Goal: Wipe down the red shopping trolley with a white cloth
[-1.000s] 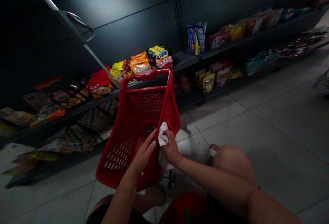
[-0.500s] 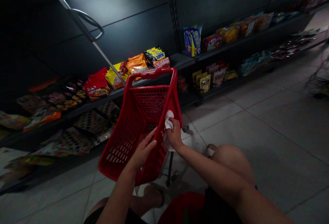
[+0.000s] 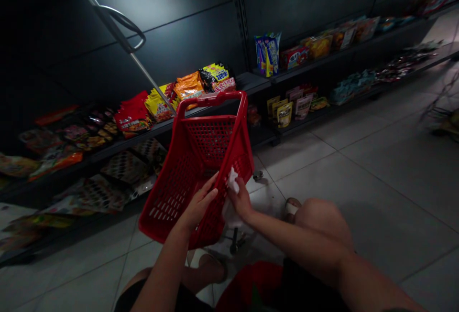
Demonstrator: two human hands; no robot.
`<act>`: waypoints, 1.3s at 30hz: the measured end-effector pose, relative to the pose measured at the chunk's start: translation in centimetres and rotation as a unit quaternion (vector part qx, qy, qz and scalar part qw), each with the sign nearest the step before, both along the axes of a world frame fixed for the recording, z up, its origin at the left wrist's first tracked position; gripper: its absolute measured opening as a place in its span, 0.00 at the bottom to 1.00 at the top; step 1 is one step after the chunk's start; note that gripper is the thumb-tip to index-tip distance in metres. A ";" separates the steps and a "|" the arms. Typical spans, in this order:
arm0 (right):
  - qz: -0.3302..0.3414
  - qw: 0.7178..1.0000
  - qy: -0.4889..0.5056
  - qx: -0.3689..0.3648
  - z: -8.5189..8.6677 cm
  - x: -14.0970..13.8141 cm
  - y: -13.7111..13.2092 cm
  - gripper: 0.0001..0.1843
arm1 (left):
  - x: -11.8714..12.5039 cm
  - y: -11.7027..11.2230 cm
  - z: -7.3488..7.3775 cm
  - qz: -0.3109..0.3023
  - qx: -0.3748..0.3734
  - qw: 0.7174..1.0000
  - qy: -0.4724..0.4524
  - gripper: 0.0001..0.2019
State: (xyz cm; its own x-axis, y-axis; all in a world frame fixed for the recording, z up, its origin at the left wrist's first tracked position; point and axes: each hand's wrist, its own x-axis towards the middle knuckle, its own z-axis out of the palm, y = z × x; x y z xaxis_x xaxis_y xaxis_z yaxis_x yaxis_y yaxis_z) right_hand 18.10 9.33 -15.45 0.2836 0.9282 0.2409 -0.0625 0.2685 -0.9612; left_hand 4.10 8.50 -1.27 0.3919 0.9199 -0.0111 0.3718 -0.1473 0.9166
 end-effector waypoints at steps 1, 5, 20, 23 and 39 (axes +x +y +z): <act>0.045 0.999 -0.007 0.016 -0.1 -0.9 -1.7 0.20 | 0.0 0.0 0.0 0.003 0.004 1.000 0.009 0.31; 0.190 0.973 -0.076 0.107 0.6 0.2 -3.1 0.10 | 0.1 -0.2 0.6 0.016 0.015 0.999 0.049 0.30; -0.087 0.996 -0.028 0.021 0.5 4.5 3.2 0.15 | 0.5 -1.3 0.1 0.056 0.047 0.995 0.067 0.28; -0.046 0.999 0.011 -0.018 0.4 1.5 0.5 0.18 | 0.7 -1.0 -0.2 0.055 0.057 0.996 0.047 0.28; -0.038 0.974 0.190 -0.117 0.5 -2.5 -5.6 0.29 | 1.3 -1.5 -0.5 0.076 0.049 0.996 0.014 0.26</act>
State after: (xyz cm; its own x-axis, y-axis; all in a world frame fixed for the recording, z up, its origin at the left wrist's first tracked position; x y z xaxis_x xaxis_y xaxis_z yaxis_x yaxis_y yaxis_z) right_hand 15.61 3.77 -14.96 0.3801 0.9183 -0.1109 -0.4140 0.0617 -0.9082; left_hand 5.38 6.99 -1.75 0.2489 0.9657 0.0735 0.4217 -0.1764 0.8894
